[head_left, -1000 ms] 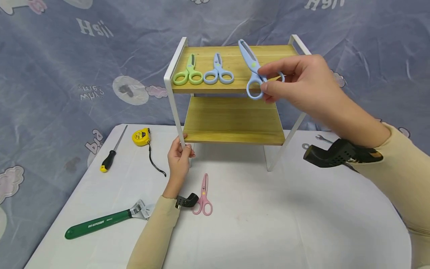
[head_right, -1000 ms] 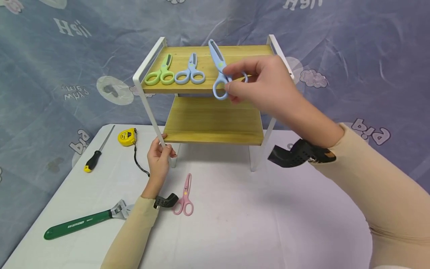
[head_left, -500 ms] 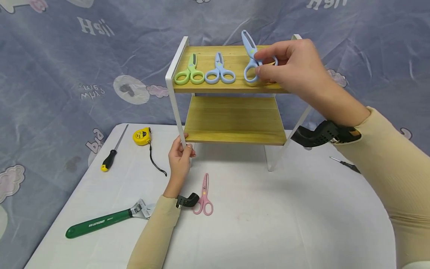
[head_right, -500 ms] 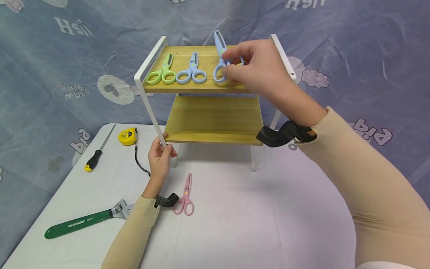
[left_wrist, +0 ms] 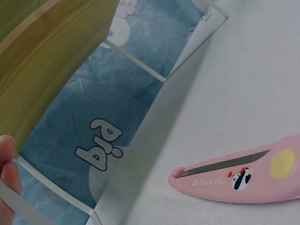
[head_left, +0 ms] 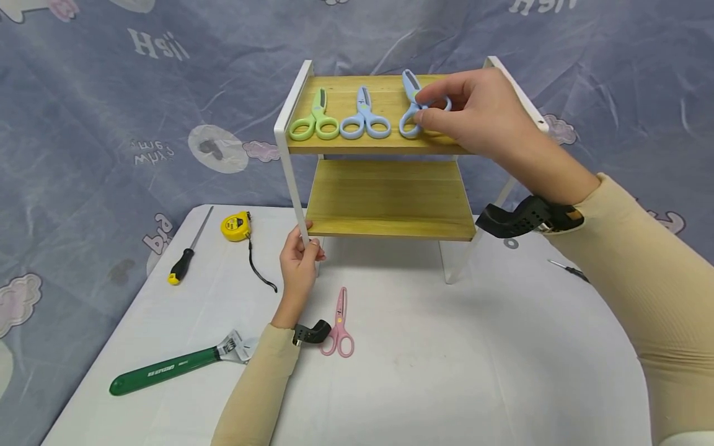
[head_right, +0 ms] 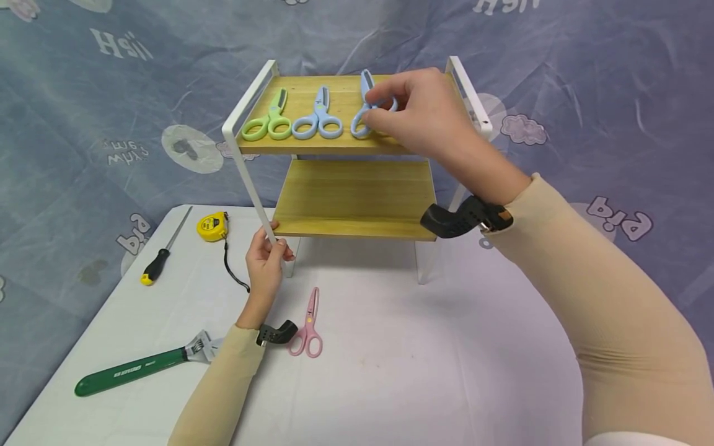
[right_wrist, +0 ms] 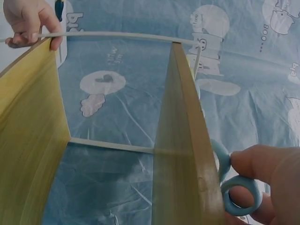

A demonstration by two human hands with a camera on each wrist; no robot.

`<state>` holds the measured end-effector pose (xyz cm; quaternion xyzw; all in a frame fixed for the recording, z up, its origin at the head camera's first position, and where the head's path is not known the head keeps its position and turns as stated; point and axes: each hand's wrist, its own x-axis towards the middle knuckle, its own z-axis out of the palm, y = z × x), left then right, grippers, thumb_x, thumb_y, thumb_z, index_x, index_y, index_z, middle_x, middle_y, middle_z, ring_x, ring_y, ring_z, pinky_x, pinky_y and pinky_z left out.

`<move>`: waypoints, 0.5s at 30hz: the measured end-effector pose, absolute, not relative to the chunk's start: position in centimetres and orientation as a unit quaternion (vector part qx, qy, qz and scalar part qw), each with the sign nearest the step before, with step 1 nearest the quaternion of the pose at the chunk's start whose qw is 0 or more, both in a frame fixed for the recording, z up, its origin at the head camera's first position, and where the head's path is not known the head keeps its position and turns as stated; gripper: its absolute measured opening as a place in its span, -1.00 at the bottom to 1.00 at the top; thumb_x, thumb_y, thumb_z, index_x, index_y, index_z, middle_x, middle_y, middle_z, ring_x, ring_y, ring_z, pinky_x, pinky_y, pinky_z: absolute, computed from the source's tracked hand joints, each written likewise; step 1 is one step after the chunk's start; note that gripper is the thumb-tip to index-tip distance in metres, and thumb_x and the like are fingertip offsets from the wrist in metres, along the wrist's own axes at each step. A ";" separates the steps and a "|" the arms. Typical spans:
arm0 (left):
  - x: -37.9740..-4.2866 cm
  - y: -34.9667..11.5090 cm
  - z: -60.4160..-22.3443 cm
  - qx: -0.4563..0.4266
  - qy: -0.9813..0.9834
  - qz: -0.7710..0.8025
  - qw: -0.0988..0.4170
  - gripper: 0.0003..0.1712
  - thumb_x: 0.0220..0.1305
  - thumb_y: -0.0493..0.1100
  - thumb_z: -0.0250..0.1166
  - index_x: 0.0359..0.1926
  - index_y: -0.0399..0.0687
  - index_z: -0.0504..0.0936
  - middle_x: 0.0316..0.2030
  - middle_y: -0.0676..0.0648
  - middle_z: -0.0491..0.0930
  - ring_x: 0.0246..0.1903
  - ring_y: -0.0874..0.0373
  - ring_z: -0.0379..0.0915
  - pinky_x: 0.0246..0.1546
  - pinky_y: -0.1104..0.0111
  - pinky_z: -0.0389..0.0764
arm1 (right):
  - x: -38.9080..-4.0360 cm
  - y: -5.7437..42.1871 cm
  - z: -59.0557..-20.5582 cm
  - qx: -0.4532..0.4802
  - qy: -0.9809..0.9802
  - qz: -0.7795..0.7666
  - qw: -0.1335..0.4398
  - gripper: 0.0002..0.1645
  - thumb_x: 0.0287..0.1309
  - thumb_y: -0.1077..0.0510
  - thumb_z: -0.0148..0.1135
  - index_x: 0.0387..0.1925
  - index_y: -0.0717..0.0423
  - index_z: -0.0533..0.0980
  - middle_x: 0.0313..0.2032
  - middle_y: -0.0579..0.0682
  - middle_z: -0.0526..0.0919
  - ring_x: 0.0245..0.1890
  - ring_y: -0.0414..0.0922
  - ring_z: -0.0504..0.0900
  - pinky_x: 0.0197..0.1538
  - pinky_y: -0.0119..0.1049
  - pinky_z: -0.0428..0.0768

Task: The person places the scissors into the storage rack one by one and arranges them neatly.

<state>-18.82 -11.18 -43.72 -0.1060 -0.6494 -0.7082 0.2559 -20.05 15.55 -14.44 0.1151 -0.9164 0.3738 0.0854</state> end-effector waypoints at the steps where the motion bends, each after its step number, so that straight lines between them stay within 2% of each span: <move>1: -18.8 -11.2 -43.7 -0.106 -0.650 -0.708 0.256 -0.61 0.41 -0.46 0.09 0.22 -0.41 0.50 -0.51 0.10 0.49 -0.54 0.37 0.53 -0.44 0.54 0.71 | -20.0 15.5 -14.4 0.115 -0.921 0.361 0.087 -0.51 0.24 -0.06 0.36 0.15 0.04 0.66 -0.36 -0.22 0.49 -0.38 -0.20 0.35 -0.44 -0.41 0.30; 10: -18.7 -11.3 -43.7 -0.107 -0.648 -0.710 0.255 -0.61 0.41 -0.46 0.09 0.23 -0.40 0.50 -0.50 0.10 0.50 -0.54 0.37 0.53 -0.44 0.54 0.71 | -20.3 15.3 -14.3 0.129 -0.938 0.306 0.099 -0.55 0.26 -0.14 0.30 0.09 -0.06 0.69 -0.52 -0.26 0.50 -0.43 -0.17 0.35 -0.44 -0.36 0.28; 15: -18.7 -11.3 -43.7 -0.110 -0.652 -0.706 0.255 -0.60 0.41 -0.46 0.09 0.23 -0.40 0.49 -0.50 0.10 0.49 -0.53 0.37 0.53 -0.43 0.54 0.71 | -20.3 15.5 -14.6 0.144 -0.942 0.278 0.124 -0.57 0.27 -0.15 0.28 0.06 -0.06 0.71 -0.46 -0.17 0.53 -0.43 -0.18 0.35 -0.42 -0.36 0.26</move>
